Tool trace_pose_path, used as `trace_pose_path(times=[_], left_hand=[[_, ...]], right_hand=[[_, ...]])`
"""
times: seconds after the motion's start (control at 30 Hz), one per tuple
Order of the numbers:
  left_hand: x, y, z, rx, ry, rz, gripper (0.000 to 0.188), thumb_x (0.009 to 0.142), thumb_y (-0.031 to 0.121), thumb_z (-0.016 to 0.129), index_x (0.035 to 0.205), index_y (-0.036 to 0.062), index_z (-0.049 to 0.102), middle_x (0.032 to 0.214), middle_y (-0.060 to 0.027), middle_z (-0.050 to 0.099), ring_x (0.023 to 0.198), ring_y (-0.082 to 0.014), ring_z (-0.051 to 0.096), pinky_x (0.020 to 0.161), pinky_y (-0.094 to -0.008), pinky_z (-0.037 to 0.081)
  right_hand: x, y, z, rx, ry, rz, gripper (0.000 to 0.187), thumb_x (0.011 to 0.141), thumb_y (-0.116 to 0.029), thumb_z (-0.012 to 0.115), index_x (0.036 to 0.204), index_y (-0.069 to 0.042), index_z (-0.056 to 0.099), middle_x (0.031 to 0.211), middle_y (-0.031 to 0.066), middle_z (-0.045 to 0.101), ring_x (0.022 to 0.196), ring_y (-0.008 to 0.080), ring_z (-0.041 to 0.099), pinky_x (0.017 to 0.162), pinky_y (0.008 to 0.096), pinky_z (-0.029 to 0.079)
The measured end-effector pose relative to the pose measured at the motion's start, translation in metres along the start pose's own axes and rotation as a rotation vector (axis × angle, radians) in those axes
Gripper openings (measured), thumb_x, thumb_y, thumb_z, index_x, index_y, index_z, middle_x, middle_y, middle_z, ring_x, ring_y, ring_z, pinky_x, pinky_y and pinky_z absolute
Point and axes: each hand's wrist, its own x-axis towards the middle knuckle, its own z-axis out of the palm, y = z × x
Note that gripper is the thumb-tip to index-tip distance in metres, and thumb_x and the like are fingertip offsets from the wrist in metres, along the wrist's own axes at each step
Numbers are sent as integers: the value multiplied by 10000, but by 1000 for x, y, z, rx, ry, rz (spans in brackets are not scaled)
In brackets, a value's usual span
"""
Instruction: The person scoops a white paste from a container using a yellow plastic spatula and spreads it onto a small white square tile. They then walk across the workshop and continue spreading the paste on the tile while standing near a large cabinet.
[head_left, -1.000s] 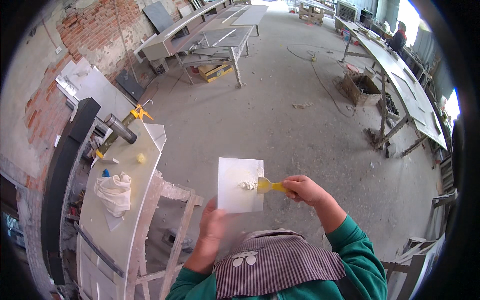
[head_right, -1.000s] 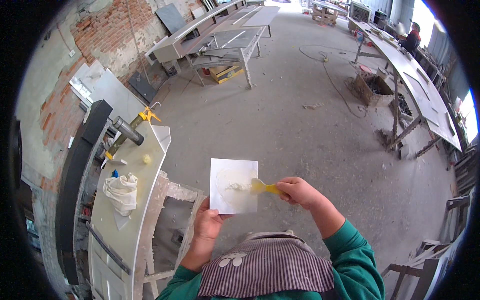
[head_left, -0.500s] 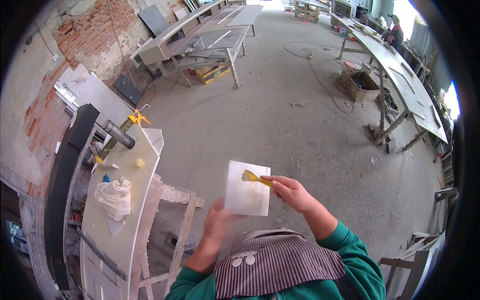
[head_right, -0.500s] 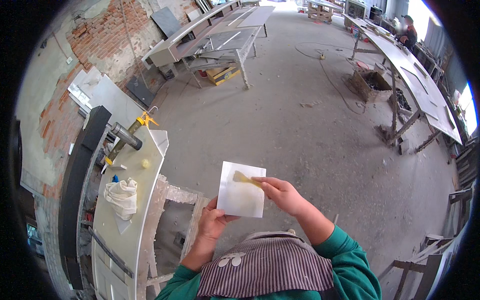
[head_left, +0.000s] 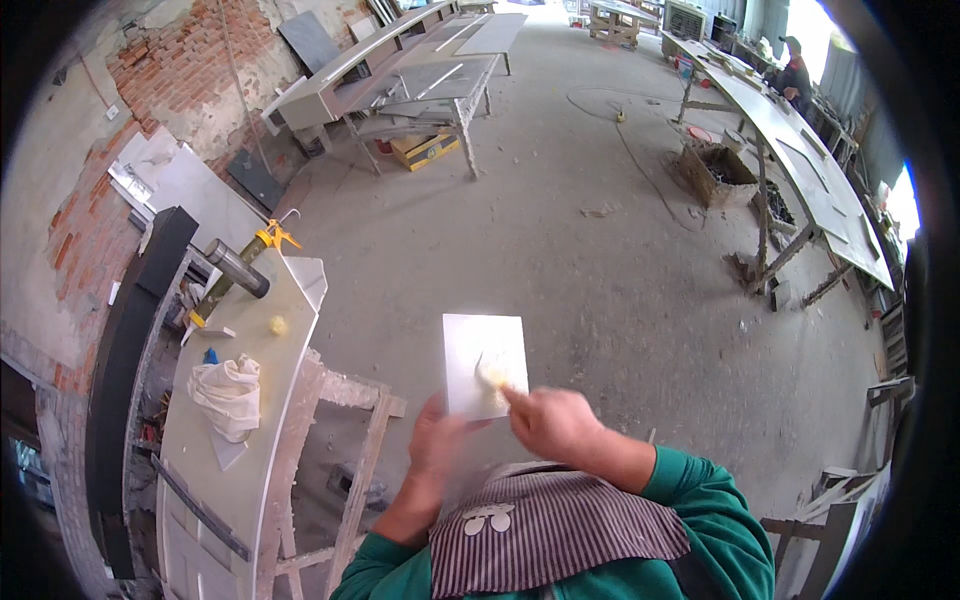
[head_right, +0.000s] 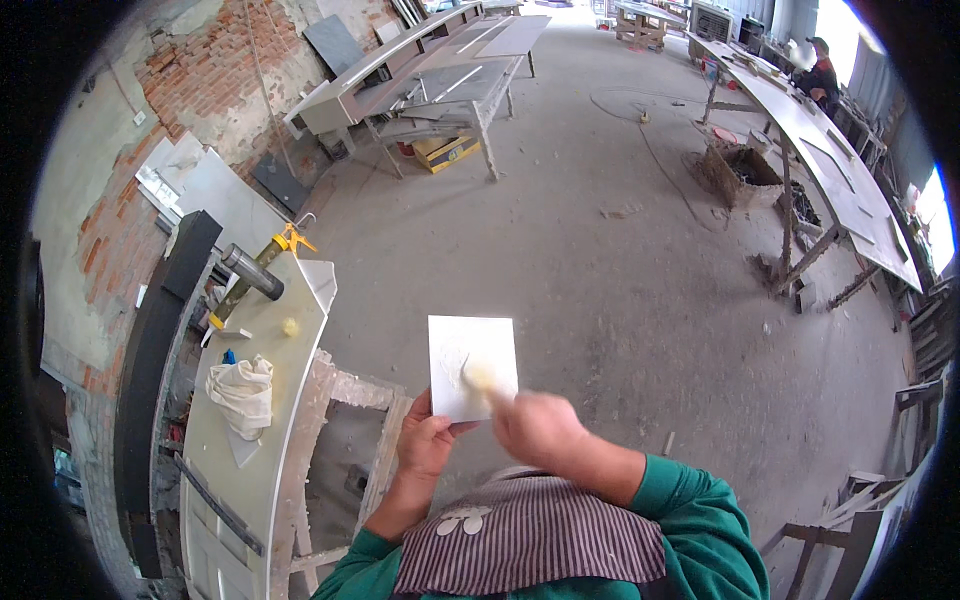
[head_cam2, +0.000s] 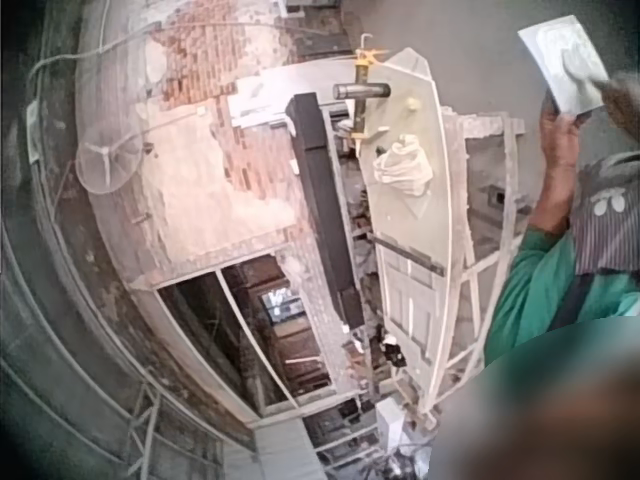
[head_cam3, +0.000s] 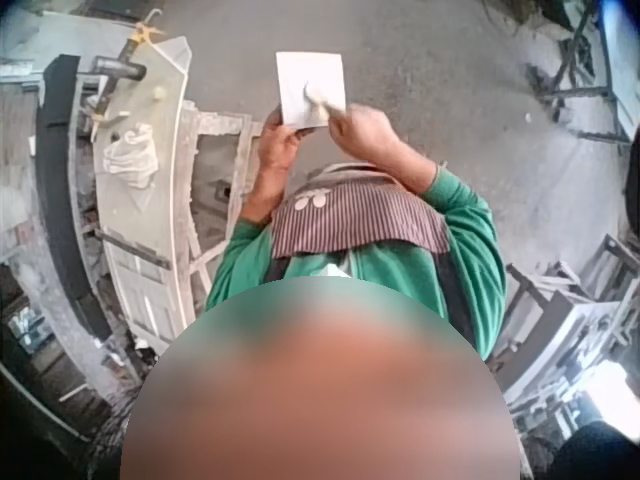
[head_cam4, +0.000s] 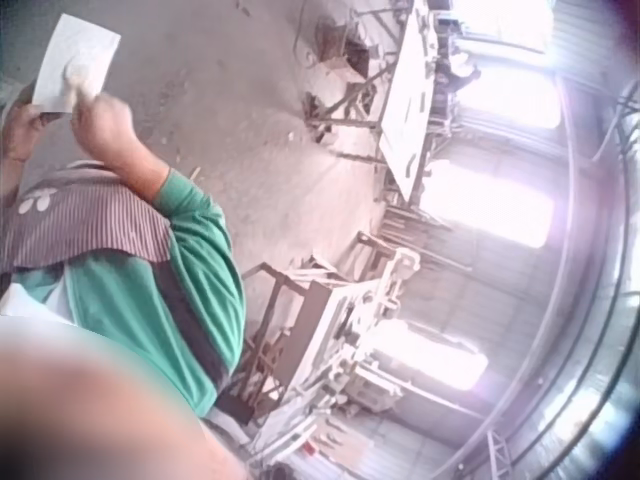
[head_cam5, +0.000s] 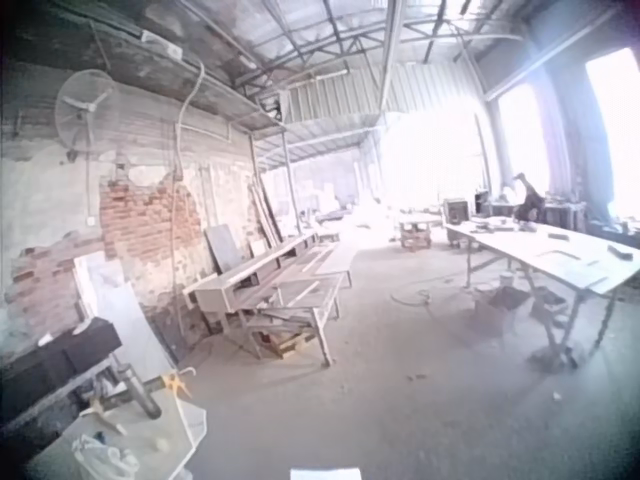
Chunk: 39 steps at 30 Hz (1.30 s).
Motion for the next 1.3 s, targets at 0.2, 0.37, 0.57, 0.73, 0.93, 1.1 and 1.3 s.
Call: trace_pose_path(times=[0.2,0.37,0.57,0.73,0.93,1.1,1.3], left_hand=[[-3,1,4,-23,26,-14,402,888,-42,524,1281,7,590,1167,-114,664,1027,-221,664,858,-352,580],[-4,1,3,130,65,-9,595,788,-96,433,1373,-7,496,1264,-182,614,1121,-324,638,901,-484,584],[-6,-2,-1,215,19,23,599,789,-105,444,1377,-5,492,1273,-179,610,1127,-318,637,896,-481,583],[-9,-3,-1,201,76,-48,591,799,-105,450,1380,-4,488,1287,-178,602,1136,-314,632,902,-481,578],[-11,0,3,194,76,-37,577,804,-116,447,1367,-5,499,1280,-173,606,1129,-307,634,893,-486,576],[-10,-3,3,234,95,-19,577,804,-120,446,1364,3,507,1276,-170,607,1117,-299,638,898,-479,573],[-11,-5,1,269,64,-9,583,800,-133,442,1364,-2,507,1277,-168,605,1131,-293,630,897,-476,573]], right_hand=[[4,-1,-6,-65,210,46,299,928,-200,534,1181,-117,670,710,142,649,652,324,652,573,455,520],[7,2,-3,-133,-8,46,311,957,-215,494,1187,-97,668,718,150,664,656,333,664,579,442,535],[10,6,1,-89,-139,-129,166,901,-203,524,879,-110,659,669,108,670,587,291,669,496,440,512],[13,7,1,-12,346,12,202,919,-220,509,875,-87,656,714,131,677,650,327,672,573,454,528],[11,7,0,-88,198,88,226,925,-225,503,932,-73,669,716,146,673,675,340,677,607,455,537],[11,10,-3,-72,-205,-39,225,927,-241,502,965,-93,668,789,142,696,728,339,690,605,442,546],[15,9,-6,-200,-170,24,296,953,-228,503,1169,-178,700,790,118,691,676,294,676,611,418,549]])
